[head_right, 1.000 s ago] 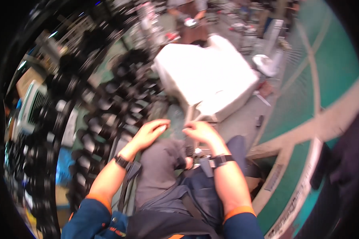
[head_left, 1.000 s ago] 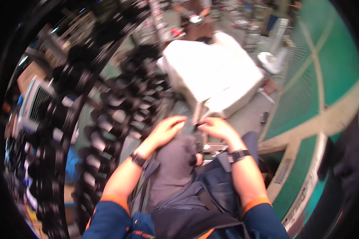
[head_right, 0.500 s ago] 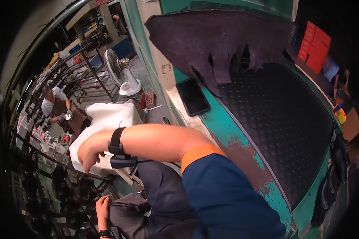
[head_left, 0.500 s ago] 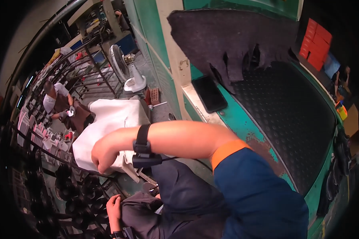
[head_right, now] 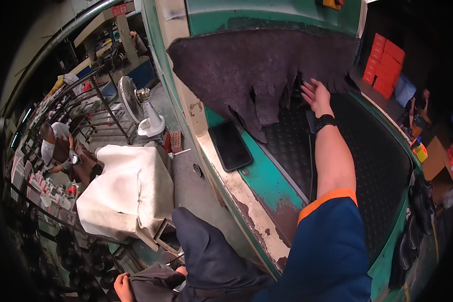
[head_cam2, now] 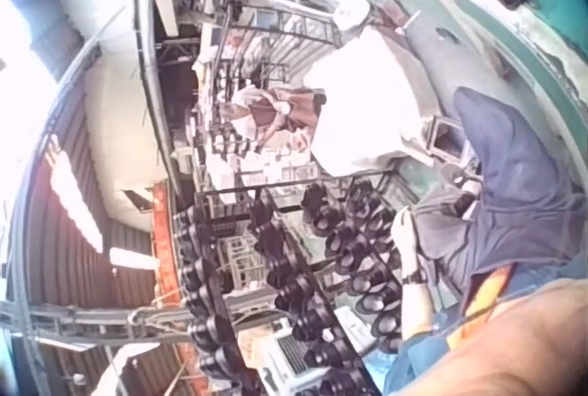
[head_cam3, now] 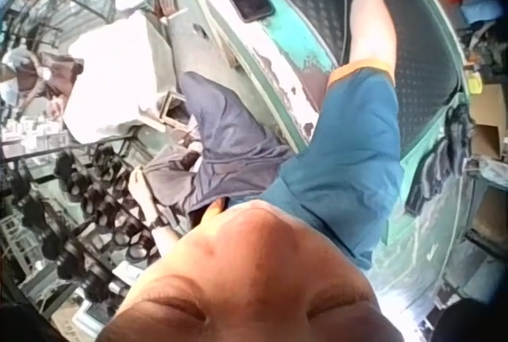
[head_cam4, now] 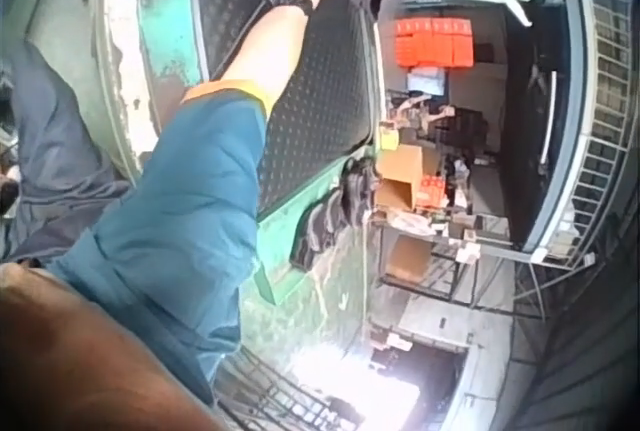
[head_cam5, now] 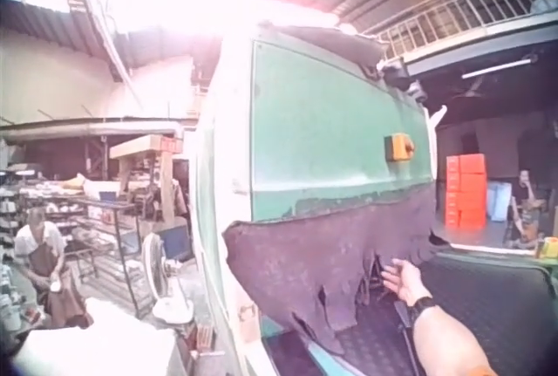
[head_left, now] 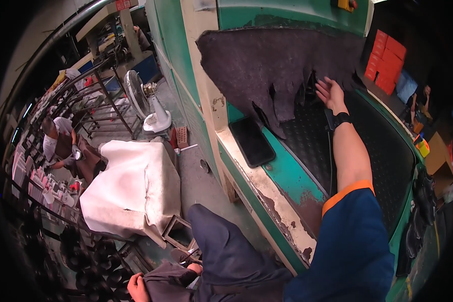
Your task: Inspecting and processing shoe soles in a factory.
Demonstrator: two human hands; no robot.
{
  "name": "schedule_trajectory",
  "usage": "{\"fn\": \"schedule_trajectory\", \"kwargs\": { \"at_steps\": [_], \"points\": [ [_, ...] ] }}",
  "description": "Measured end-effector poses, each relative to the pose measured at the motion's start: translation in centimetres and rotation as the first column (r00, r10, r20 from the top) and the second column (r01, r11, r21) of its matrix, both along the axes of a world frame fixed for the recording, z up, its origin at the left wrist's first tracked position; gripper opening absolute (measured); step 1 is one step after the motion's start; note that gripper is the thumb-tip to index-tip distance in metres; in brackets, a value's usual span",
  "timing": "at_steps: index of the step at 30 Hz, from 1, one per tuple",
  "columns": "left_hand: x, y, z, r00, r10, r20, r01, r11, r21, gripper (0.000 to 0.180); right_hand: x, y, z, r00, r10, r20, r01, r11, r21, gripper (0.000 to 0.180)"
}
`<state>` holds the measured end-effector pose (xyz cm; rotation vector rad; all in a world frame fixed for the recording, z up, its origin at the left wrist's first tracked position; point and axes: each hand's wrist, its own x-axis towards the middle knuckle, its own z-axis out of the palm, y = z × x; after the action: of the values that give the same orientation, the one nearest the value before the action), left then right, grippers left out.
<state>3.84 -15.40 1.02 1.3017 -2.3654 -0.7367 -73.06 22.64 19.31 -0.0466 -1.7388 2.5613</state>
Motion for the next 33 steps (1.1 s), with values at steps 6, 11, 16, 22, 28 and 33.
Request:
{"fn": "schedule_trajectory", "kwargs": {
  "at_steps": [6,11,16,22,28,33],
  "points": [
    [-3.0,-0.1,1.1,0.998,-0.039,0.039,0.038,0.998,0.041,0.029,-7.7,-8.8,-6.4,0.944,0.258,-0.206,-0.03,0.689,0.724,0.056],
    [-3.9,-0.2,1.2,0.995,-0.062,0.08,0.058,0.997,0.05,0.027,-4.7,-18.2,-8.8,0.899,0.419,-0.123,0.037,0.208,0.977,0.057],
    [-2.9,-0.4,0.6,0.994,-0.061,0.089,0.057,0.997,0.055,0.026,-6.9,-13.7,-8.9,0.941,0.198,-0.276,0.249,0.148,0.957,0.059],
    [-4.3,-0.4,0.2,0.998,0.037,-0.045,-0.031,0.991,0.13,0.022,-12.5,-12.4,-12.5,0.932,0.276,-0.234,0.235,0.03,0.971,0.062],
    [-5.3,-0.6,0.5,0.989,0.088,0.118,-0.104,0.984,0.141,0.035,-13.4,-18.5,-14.1,0.855,0.505,-0.116,0.143,-0.014,0.99,0.066],
    [-5.3,0.1,1.2,0.983,0.122,0.134,-0.145,0.973,0.178,0.035,-13.1,-22.6,-14.5,0.839,0.543,-0.023,0.079,-0.08,0.994,0.069]
  ]
}}
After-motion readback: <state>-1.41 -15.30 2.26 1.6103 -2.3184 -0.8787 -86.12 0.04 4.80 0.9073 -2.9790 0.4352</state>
